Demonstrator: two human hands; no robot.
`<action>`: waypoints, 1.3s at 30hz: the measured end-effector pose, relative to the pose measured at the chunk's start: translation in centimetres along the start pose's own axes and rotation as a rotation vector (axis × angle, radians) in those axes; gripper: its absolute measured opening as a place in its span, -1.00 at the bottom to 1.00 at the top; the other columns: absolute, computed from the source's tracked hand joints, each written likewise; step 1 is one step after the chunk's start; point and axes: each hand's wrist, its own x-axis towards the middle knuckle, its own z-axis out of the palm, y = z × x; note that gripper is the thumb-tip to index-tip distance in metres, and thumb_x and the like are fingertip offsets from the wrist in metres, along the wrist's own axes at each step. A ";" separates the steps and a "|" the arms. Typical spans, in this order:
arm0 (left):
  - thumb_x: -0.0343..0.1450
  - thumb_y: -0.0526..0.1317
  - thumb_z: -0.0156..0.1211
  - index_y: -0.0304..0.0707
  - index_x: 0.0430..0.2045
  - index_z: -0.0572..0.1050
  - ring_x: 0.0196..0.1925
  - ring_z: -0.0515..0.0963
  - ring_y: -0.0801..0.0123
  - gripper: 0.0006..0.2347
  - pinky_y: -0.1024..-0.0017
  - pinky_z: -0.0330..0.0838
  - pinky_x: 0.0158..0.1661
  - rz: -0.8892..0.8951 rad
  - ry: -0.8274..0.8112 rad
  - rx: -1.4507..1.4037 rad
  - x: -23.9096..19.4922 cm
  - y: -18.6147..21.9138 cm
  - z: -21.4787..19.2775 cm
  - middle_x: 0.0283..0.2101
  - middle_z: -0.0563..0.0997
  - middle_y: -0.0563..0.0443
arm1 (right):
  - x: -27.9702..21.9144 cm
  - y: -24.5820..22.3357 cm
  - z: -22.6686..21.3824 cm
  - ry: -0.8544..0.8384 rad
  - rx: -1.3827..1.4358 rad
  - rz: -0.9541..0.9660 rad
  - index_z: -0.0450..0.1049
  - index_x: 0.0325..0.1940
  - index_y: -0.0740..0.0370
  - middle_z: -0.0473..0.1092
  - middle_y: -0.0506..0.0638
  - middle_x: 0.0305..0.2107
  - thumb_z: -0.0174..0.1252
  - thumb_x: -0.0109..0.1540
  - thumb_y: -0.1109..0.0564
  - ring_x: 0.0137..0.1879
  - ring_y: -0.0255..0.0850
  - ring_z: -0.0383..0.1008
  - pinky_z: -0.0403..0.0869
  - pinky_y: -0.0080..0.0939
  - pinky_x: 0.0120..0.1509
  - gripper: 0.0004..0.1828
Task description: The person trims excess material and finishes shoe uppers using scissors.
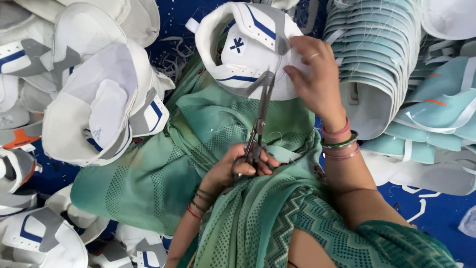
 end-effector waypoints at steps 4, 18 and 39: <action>0.28 -0.22 0.25 -0.45 -0.11 0.49 -0.10 0.68 0.24 -0.65 0.30 0.58 0.05 -0.020 -0.033 0.043 0.7 0.1 -0.7 0.06 0.64 -0.36 | -0.3 1.0 0.1 -0.180 -0.668 -0.452 0.51 -0.02 0.31 0.43 0.12 -0.08 0.31 0.22 0.37 0.02 0.01 0.40 0.43 -0.08 0.11 -0.74; 0.41 -0.34 0.29 -0.43 -0.16 0.51 -0.21 0.69 0.27 -0.82 0.41 0.57 -0.19 -0.026 0.006 -0.045 2.9 -2.4 -2.5 -0.05 0.67 -0.36 | 0.1 5.7 -1.2 -0.273 -0.621 -0.456 0.35 -0.10 0.32 0.37 0.13 -0.25 0.20 0.37 0.35 -0.09 0.07 0.39 0.40 -0.05 0.00 -0.87; 0.21 -0.19 0.48 -0.39 -0.11 0.48 -0.10 0.67 0.10 -0.56 -0.12 0.57 -0.39 0.413 0.603 -0.795 2.6 1.7 2.0 0.03 0.64 -0.06 | -1.0 -0.1 0.7 -0.259 0.725 -0.032 0.43 0.31 0.24 0.49 -0.02 0.10 0.16 0.44 0.01 0.23 -0.15 0.47 0.38 -0.02 0.43 -0.60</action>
